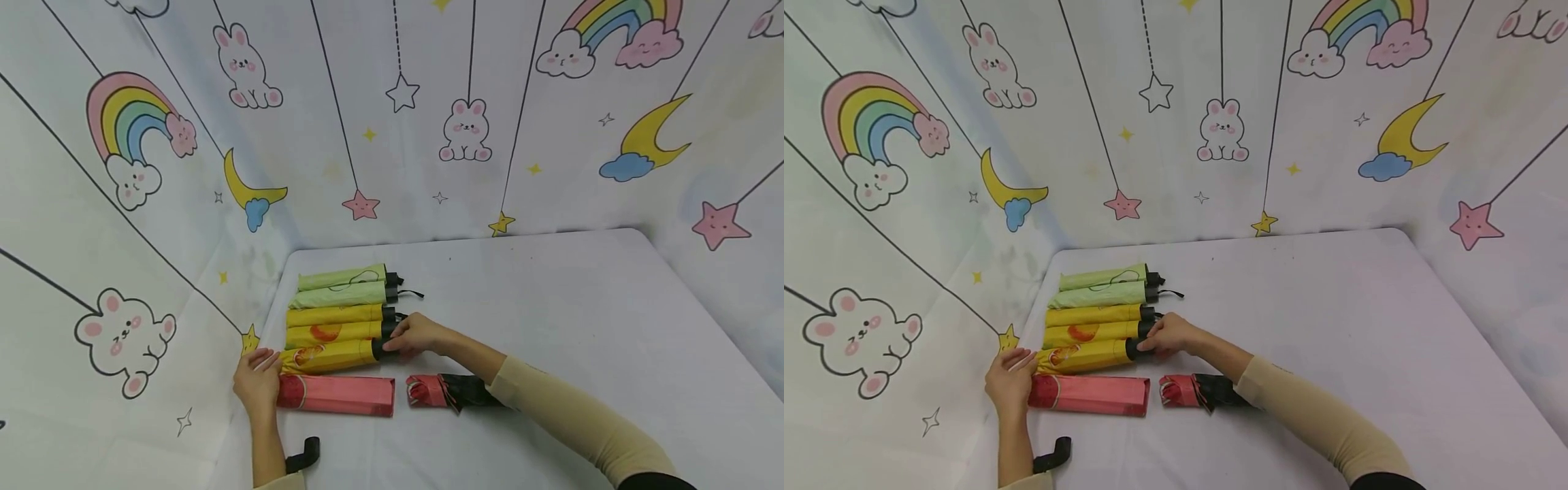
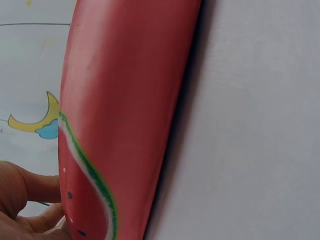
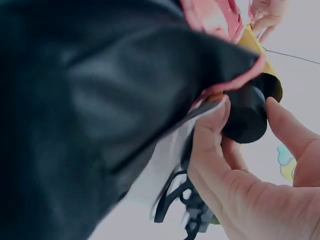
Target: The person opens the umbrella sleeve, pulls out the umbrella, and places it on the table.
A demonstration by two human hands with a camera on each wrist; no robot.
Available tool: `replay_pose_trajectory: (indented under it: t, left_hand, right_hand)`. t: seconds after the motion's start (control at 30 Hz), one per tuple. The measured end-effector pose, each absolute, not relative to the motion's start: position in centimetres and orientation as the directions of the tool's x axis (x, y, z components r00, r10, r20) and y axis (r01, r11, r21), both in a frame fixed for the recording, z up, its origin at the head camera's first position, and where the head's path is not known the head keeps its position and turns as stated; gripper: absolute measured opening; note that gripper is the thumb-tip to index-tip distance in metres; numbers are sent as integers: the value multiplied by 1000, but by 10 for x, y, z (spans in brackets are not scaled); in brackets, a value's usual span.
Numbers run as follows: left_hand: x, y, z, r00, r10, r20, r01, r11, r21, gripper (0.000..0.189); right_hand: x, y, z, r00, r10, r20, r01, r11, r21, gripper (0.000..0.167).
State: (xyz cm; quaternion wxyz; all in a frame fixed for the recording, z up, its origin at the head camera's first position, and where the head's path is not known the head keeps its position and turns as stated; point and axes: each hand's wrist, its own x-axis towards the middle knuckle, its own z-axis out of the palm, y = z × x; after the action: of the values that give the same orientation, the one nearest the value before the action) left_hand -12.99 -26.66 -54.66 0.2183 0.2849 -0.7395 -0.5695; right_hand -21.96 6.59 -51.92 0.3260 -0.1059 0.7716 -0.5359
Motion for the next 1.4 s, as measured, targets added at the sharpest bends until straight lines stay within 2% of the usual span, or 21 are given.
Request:
replay_pose_trajectory:
  t: [0.13, 0.4, 1.4]
  left_hand:
    - [-129, -268, -547, -732, -682, -10, -158, 156, 975, 40]
    - [-127, -270, -548, -726, -688, -21, -177, 156, 972, 38]
    - [-121, -274, -546, -701, -712, -38, -159, 104, 982, 43]
  right_hand:
    - [-220, 63, -519, -773, -521, -361, 214, 320, -923, 35]
    - [-218, 61, -516, -761, -541, -358, 312, 179, -933, 24]
    - [-208, 70, -505, -792, -516, -327, 341, 69, -937, 26]
